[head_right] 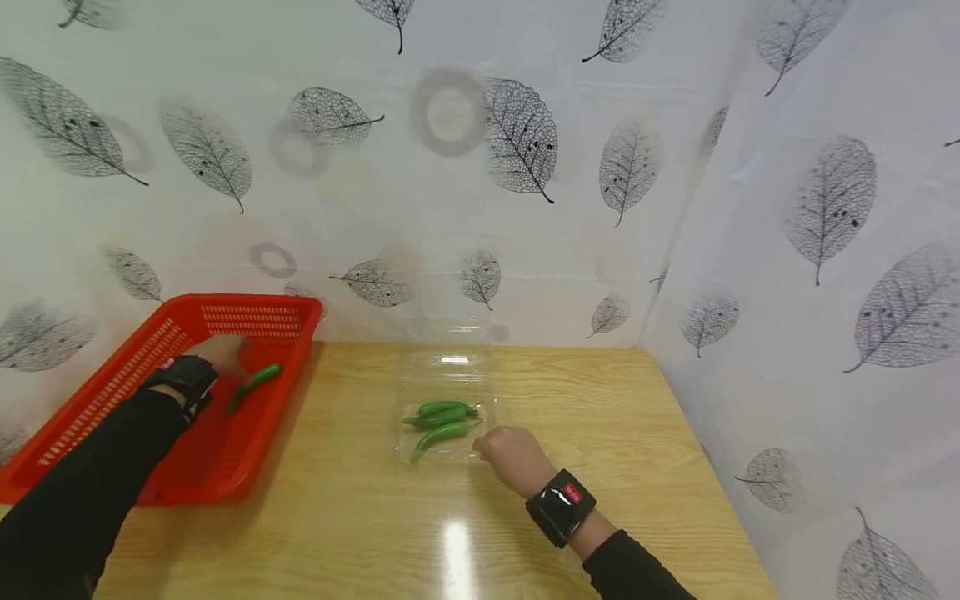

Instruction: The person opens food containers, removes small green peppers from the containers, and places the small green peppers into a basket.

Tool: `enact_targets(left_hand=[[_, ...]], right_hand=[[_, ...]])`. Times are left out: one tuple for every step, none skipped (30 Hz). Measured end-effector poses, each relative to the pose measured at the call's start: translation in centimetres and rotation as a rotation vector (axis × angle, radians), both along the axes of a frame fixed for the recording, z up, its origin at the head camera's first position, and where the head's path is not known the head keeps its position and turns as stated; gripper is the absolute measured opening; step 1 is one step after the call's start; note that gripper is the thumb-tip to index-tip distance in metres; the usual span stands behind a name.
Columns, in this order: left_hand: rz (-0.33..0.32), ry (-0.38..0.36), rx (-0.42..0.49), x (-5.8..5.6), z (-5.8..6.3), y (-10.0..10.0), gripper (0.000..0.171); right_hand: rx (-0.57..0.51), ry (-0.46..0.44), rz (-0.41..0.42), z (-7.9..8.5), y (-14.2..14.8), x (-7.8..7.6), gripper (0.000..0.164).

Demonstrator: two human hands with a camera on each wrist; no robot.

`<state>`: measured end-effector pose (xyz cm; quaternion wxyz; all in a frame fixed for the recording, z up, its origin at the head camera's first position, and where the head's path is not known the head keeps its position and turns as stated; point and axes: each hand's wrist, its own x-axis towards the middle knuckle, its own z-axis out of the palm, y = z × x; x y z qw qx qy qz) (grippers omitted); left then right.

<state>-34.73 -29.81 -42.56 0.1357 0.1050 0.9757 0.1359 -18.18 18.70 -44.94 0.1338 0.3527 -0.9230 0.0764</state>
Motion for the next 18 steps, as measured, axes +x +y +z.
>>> enact_targets(left_hand=[[-0.015,0.014,-0.006,-0.1,0.1,0.0,0.056],[-0.028,0.03,-0.015,-0.1,0.3,-0.1,0.058],[-0.036,0.038,-0.021,0.0,0.5,0.0,0.06],[-0.041,0.051,-0.025,0.1,0.7,0.0,0.059],[-0.047,0.06,-0.026,0.2,1.1,0.0,0.058],[-0.05,0.071,-0.027,0.4,1.5,0.1,0.058],[-0.06,0.084,-0.035,0.5,1.8,0.1,0.058],[-0.061,0.095,-0.035,0.7,2.1,0.3,0.058],[-0.062,0.103,-0.035,0.8,2.5,0.4,0.059],[-0.066,0.12,-0.043,1.0,2.9,0.6,0.058],[-0.071,0.131,-0.046,1.2,3.3,0.8,0.058],[-0.079,0.149,-0.052,1.4,3.6,1.1,0.058],[-0.085,0.168,-0.057,1.6,3.9,1.4,0.058],[-0.088,0.189,-0.066,1.8,4.2,1.7,0.057],[-0.096,0.208,-0.073,2.1,4.6,2.0,0.056],[-0.106,0.226,-0.078,2.5,5.1,2.5,0.056],[-0.115,0.242,-0.079,2.8,5.4,2.9,0.056],[-0.125,0.259,-0.078,3.2,5.8,3.4,0.056]], right_hand=[[-0.003,0.0,0.0,0.0,0.0,-0.1,0.013],[-0.007,0.0,0.001,0.0,0.1,-0.1,0.013],[-0.011,0.005,0.002,0.0,0.1,-0.1,0.013],[-0.014,0.01,0.004,0.0,0.1,-0.2,0.013],[-0.021,0.021,0.008,-0.1,0.2,-0.2,0.014],[-0.03,0.048,0.019,-0.2,0.2,-0.2,0.016],[-0.032,0.056,0.023,-0.3,0.2,-0.2,0.016],[-0.033,0.061,0.024,-0.3,0.2,-0.2,0.017],[-0.029,0.066,0.024,-0.3,0.2,-0.2,0.017],[-0.026,0.069,0.024,-0.3,0.2,-0.2,0.017],[-0.022,0.069,0.021,-0.3,0.2,-0.2,0.017],[-0.016,0.064,0.016,-0.2,0.2,-0.1,0.016],[-0.008,0.043,0.008,-0.1,0.1,-0.1,0.015],[-0.005,0.043,0.005,-0.1,0.1,0.0,0.015],[-0.005,0.046,0.006,0.0,0.1,0.0,0.015],[-0.008,0.047,0.007,0.0,0.1,0.0,0.015],[-0.011,0.048,0.009,0.0,0.0,0.1,0.015],[-0.013,0.05,0.013,0.0,0.0,0.1,0.015]])
